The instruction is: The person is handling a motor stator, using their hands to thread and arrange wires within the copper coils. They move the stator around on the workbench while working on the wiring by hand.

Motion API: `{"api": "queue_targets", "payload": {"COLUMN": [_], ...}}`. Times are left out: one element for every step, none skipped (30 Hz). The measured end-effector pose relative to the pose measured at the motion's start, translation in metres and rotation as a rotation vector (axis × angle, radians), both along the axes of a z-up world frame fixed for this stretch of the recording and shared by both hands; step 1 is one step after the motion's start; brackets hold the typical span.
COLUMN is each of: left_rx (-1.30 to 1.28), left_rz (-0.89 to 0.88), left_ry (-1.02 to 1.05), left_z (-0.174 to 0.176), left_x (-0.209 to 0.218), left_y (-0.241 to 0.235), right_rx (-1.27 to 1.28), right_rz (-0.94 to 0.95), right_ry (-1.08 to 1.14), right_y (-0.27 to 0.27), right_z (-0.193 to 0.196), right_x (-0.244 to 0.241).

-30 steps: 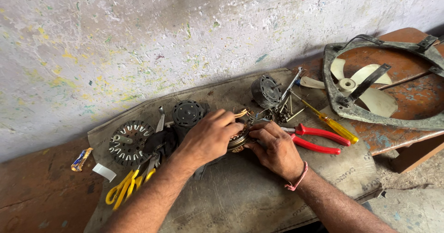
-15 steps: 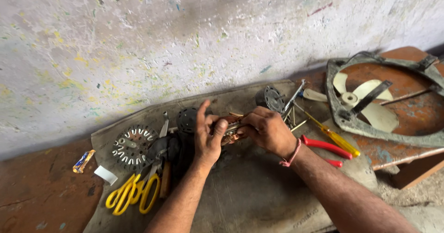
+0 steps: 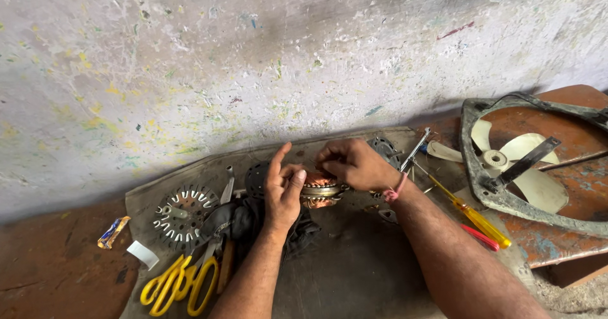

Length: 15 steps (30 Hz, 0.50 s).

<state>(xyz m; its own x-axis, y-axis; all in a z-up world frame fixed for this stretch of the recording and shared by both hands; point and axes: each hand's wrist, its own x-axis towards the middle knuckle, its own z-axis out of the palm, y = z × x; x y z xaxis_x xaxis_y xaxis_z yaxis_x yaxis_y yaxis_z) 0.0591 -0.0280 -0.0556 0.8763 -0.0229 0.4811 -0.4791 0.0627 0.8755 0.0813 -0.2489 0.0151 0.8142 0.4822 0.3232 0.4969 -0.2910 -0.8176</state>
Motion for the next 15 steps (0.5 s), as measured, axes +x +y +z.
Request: {"api": "queue_targets", "payload": {"left_rx": [0.011,0.025,0.039,0.024,0.009,-0.005,-0.029,-0.054,-0.078,-0.087,-0.095,-0.103,-0.102,-0.102,-0.102], "left_rz": [0.003,0.012,0.022,0.021,0.02,0.013,-0.015,-0.04,-0.065,-0.079,-0.093,-0.101,-0.102,-0.105,-0.109], "left_ry": [-0.02,-0.043,-0.067,-0.042,-0.017,-0.003,-0.012,-0.018,-0.023,-0.036,-0.049,-0.059,-0.052,-0.045,-0.038], "left_z": [-0.002,-0.002,-0.001,-0.002,-0.003,-0.001,0.001,0.002,0.004,0.005,0.007,0.008,0.008,0.007,0.007], "left_x": [-0.001,0.0,0.0,-0.002,-0.003,-0.001,0.0,-0.001,-0.002,-0.001,0.001,0.0,-0.001,-0.002,-0.002], "left_y": [-0.001,0.0,0.002,0.003,0.004,0.004,0.002,0.001,0.001,-0.001,-0.002,0.0,0.0,-0.002,-0.002], "right_rx": [0.047,0.097,0.147,0.118,0.089,0.061,0.074,0.087,0.1,0.093,0.086,0.081,0.102,0.123,0.144], "right_rz": [0.031,0.069,0.107,0.1,0.093,0.081,0.093,0.107,0.121,0.117,0.113,0.114,0.119,0.12,0.122], "right_ry": [-0.002,-0.008,-0.013,0.012,0.037,0.051,0.023,-0.002,-0.027,-0.005,0.016,0.042,0.048,0.053,0.058], "right_y": [-0.003,-0.005,-0.005,-0.004,-0.003,-0.003,-0.003,-0.002,-0.001,-0.003,-0.004,-0.003,-0.001,-0.001,0.0], "right_z": [-0.001,-0.001,0.0,-0.001,-0.003,-0.002,0.0,0.001,0.002,0.003,0.004,0.004,0.003,0.002,0.0], "right_x": [-0.006,-0.012,-0.015,-0.019,-0.022,-0.022,-0.021,-0.022,-0.023,-0.022,-0.022,-0.022,-0.023,-0.024,-0.025]}}
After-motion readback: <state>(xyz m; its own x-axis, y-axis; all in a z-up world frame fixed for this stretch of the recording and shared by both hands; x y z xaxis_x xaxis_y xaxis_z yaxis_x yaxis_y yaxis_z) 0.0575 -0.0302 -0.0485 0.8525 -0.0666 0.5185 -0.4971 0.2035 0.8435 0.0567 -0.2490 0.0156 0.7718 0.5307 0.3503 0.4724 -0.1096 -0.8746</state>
